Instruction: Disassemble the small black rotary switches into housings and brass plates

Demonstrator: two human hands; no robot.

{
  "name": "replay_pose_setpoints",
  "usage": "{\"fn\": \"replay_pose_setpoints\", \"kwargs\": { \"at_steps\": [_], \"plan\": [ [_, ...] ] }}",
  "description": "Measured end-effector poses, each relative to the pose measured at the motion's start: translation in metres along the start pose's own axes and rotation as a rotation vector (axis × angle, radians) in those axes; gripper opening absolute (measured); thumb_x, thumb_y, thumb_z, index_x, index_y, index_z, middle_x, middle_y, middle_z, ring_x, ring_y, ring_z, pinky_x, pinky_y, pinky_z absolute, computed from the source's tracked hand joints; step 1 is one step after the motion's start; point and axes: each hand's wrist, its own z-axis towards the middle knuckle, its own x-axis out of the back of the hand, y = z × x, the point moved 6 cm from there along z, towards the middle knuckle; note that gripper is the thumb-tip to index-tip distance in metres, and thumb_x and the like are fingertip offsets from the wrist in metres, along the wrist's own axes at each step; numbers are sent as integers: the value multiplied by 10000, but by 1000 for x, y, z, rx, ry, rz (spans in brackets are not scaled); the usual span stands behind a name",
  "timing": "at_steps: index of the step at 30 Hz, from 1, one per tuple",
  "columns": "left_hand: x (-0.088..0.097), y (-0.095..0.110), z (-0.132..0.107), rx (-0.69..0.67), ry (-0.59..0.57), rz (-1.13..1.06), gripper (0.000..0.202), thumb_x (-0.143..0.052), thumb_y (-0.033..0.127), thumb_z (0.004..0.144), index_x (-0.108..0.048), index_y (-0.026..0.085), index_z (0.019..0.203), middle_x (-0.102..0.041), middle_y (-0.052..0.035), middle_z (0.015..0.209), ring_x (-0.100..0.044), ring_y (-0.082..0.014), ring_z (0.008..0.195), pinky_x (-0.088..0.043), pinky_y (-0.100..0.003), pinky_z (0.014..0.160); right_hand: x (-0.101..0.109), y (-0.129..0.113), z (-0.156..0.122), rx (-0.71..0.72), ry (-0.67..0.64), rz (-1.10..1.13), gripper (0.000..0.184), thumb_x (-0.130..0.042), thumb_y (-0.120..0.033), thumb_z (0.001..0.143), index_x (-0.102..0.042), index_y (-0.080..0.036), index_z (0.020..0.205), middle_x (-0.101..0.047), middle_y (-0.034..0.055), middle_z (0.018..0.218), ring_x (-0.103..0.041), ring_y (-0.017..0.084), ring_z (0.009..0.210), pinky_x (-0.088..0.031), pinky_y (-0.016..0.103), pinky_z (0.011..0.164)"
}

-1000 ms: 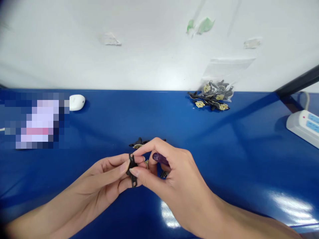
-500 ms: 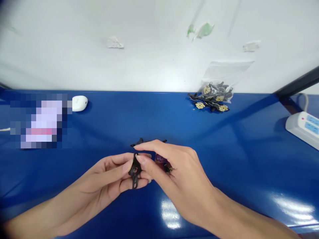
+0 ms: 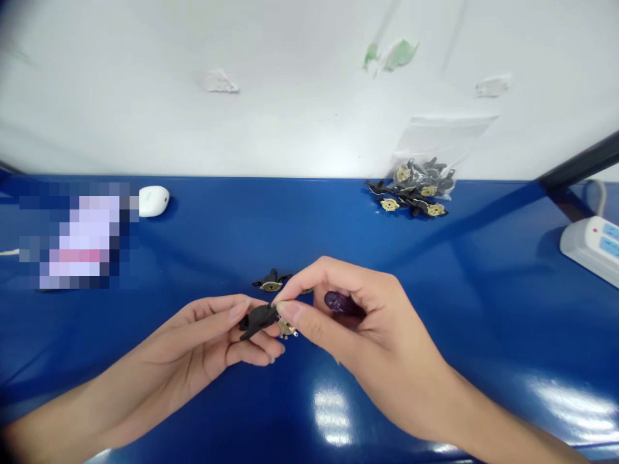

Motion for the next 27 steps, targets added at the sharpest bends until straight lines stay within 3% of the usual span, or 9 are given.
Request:
{"fn": "replay_pose_setpoints", "kwargs": {
  "at_steps": [2,5,10,14,20,24,27],
  "plan": [
    [1,1,-1,-5,6,19,311,-707,315,1171,-932,114,1096,-906,-128,1074,-864,-185,940,-701,-232,917,3,-4,-1,81,48,-67,59,-829,-346,1065,-866,-347,1019,-558,-72,663,-492,98,561,-404,231,501],
    [2,3,-3,-14,23,42,277,-764,334,1142,-935,125,1079,-883,-105,1034,-820,-151,859,-680,-202,844,3,-6,-6,195,42,-182,98,-813,-296,1081,-852,-386,1074,-740,-69,776,-617,113,598,-498,248,545],
    [8,6,-4,1,86,67,162,-898,315,1051,-947,167,1094,-883,-70,937,-785,-117,786,-650,-168,790,1,-12,-11,367,-21,-371,176,-775,-262,1106,-817,-414,1185,-886,-70,1018,-816,159,823,-661,289,781],
    [11,10,-4,-29,135,97,165,-972,245,975,-957,210,1135,-915,-51,904,-833,-117,828,-645,-139,818,1,-13,-6,340,-30,-381,134,-806,-237,1085,-815,-350,1157,-850,-75,924,-741,111,684,-605,240,661],
    [13,11,-6,-34,212,178,144,-1020,260,921,-961,220,1046,-927,-51,914,-856,-127,843,-657,-146,833,-1,-11,-5,333,-23,-375,124,-814,-253,1085,-803,-319,1188,-734,-82,801,-632,91,623,-506,231,582],
    [13,11,-7,-41,221,222,143,-1044,264,893,-950,255,1000,-922,-29,871,-867,-128,824,-664,-164,855,-3,-11,-6,377,-34,-421,80,-751,-206,1120,-775,-281,1107,-795,-76,871,-661,85,675,-522,230,655],
    [13,12,-7,-40,215,262,140,-1045,280,891,-940,248,979,-902,-19,828,-853,-132,797,-671,-182,832,-4,-10,-5,393,-42,-468,71,-745,-217,1131,-775,-262,1177,-815,-65,909,-681,85,705,-518,233,679]
  ]
}}
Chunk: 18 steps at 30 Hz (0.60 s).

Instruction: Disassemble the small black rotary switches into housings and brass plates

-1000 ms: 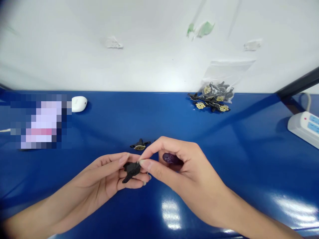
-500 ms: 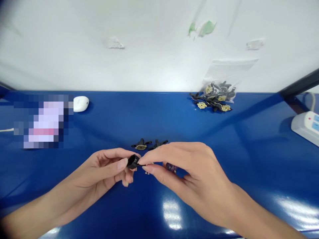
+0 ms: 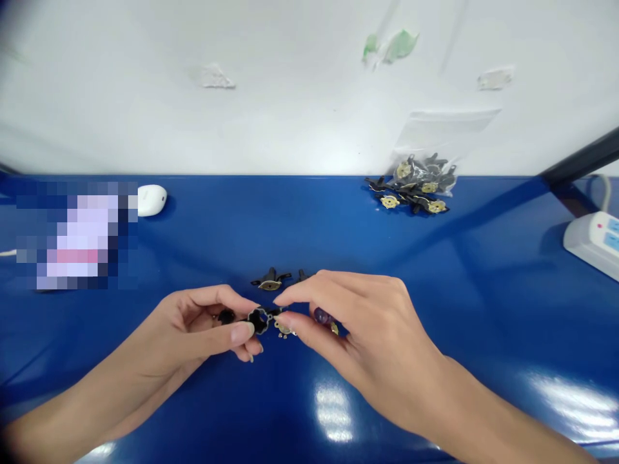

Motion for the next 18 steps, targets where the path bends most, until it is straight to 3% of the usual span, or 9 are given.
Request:
{"fn": "replay_pose_setpoints", "kwargs": {
  "at_steps": [4,6,10,13,18],
  "plan": [
    [3,0,2,7,2,54,193,-1048,316,883,-924,242,1011,-898,-30,844,-830,-151,782,-676,-239,847,-1,2,-1,23,-25,-25,63,-716,-213,1152,-760,-250,1178,-781,-63,906,-656,86,720,-479,245,689],
    [4,1,1,10,-17,129,214,-1026,364,906,-909,234,1029,-884,-41,837,-796,-162,745,-655,-255,777,-1,3,-1,31,-30,-33,62,-694,-216,1166,-748,-246,1168,-750,-65,901,-622,81,707,-454,244,676],
    [4,8,-2,-67,16,368,319,-863,537,1035,-873,231,947,-729,6,749,-599,-121,649,-466,-220,582,-3,3,-3,55,-46,-18,75,-665,-225,1184,-738,-239,1187,-700,-66,896,-566,85,695,-422,253,660],
    [2,11,-3,-94,45,461,337,-820,548,1057,-883,250,911,-652,25,750,-465,-115,661,-388,-233,596,-6,3,-4,80,-55,-10,93,-649,-214,1188,-737,-235,1209,-689,-58,912,-569,91,717,-415,262,670],
    [0,12,-3,-77,31,473,298,-846,545,1023,-904,279,900,-596,37,712,-442,-133,691,-358,-261,639,-11,3,-2,90,-99,-5,146,-596,-212,1206,-741,-230,1203,-707,-41,937,-612,104,748,-429,274,687]
  ]
}}
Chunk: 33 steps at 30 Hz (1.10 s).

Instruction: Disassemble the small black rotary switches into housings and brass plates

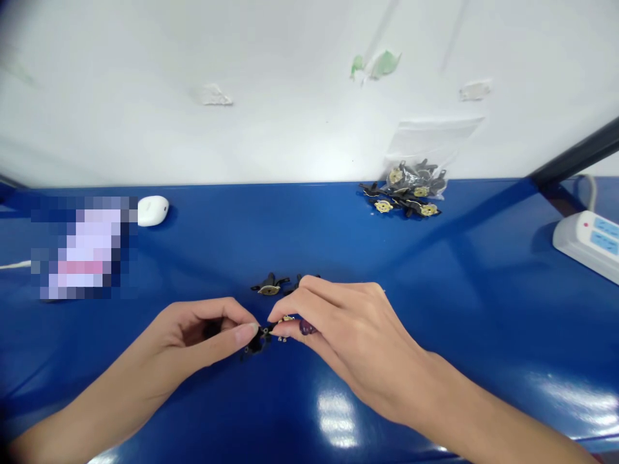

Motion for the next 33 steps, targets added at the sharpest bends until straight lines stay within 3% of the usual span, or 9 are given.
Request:
{"fn": "replay_pose_setpoints", "kwargs": {
  "at_steps": [6,14,20,23,27,33],
  "plan": [
    [1,-3,-4,-9,57,181,390,-798,598,1027,-872,260,847,-316,78,623,-248,-138,614,-209,-298,563,-5,2,1,-5,-19,-54,151,-603,-235,1206,-747,-226,1250,-750,-33,966,-647,121,763,-442,287,692],
    [8,9,-10,-270,328,629,323,-697,424,1057,-801,242,812,-392,71,619,-360,-135,574,-281,-284,536,12,6,1,-45,106,-169,120,-651,-256,1190,-760,-235,1237,-816,-53,957,-706,109,735,-459,281,686],
    [8,14,-15,-417,461,807,226,-714,378,1072,-819,245,922,-405,91,619,-415,-125,520,-357,-271,533,16,8,0,-87,74,-210,110,-655,-223,1172,-762,-244,1183,-869,-40,1041,-782,131,800,-481,301,698],
    [10,15,-16,-451,458,828,156,-744,388,1067,-834,262,1044,-381,102,639,-401,-122,512,-369,-262,530,21,11,-1,-96,97,-226,109,-656,-214,1168,-753,-262,1187,-880,-48,1101,-818,138,878,-495,296,722],
    [15,16,-14,-466,359,814,196,-824,396,1022,-878,320,1195,-374,106,641,-397,-122,522,-369,-251,532,31,14,-3,-113,164,-260,116,-703,-176,1133,-754,-276,1164,-875,-89,1072,-785,100,799,-495,268,709],
    [22,12,-8,-431,285,802,242,-839,418,1002,-929,346,1215,-544,70,665,-431,-136,559,-372,-258,541,36,17,-5,-143,236,-265,118,-730,-182,1114,-782,-280,1153,-854,-89,966,-732,92,701,-481,257,644]
  ]
}}
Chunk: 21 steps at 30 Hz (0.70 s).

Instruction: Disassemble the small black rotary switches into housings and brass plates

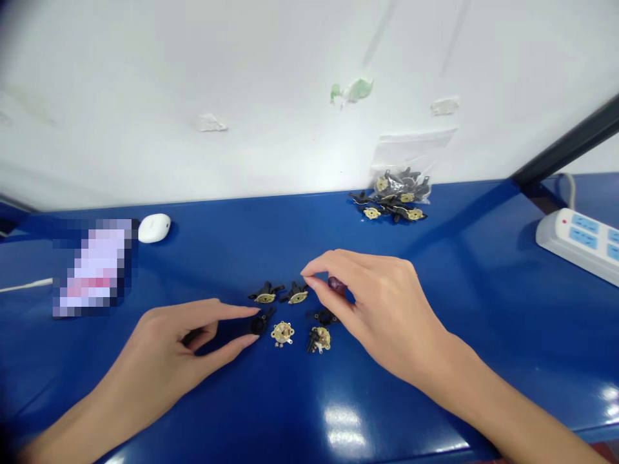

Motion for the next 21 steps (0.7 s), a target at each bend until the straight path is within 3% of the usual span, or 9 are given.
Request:
{"fn": "replay_pose_setpoints", "kwargs": {
  "at_steps": [12,21],
  "plan": [
    [-10,0,1,18,-66,-53,239,-824,422,1033,-928,350,1236,-594,55,697,-419,-147,589,-377,-263,569,-3,-2,1,8,-55,-42,133,-676,-187,1131,-780,-268,1135,-879,-36,1023,-717,128,680,-464,299,618],
    [-12,1,0,-19,-83,-65,281,-785,363,1081,-902,371,1336,-491,76,706,-449,-129,581,-391,-252,585,-4,-4,1,59,-56,-62,111,-675,-179,1133,-760,-248,1155,-888,-43,1044,-786,142,770,-491,303,662]
  ]
}}
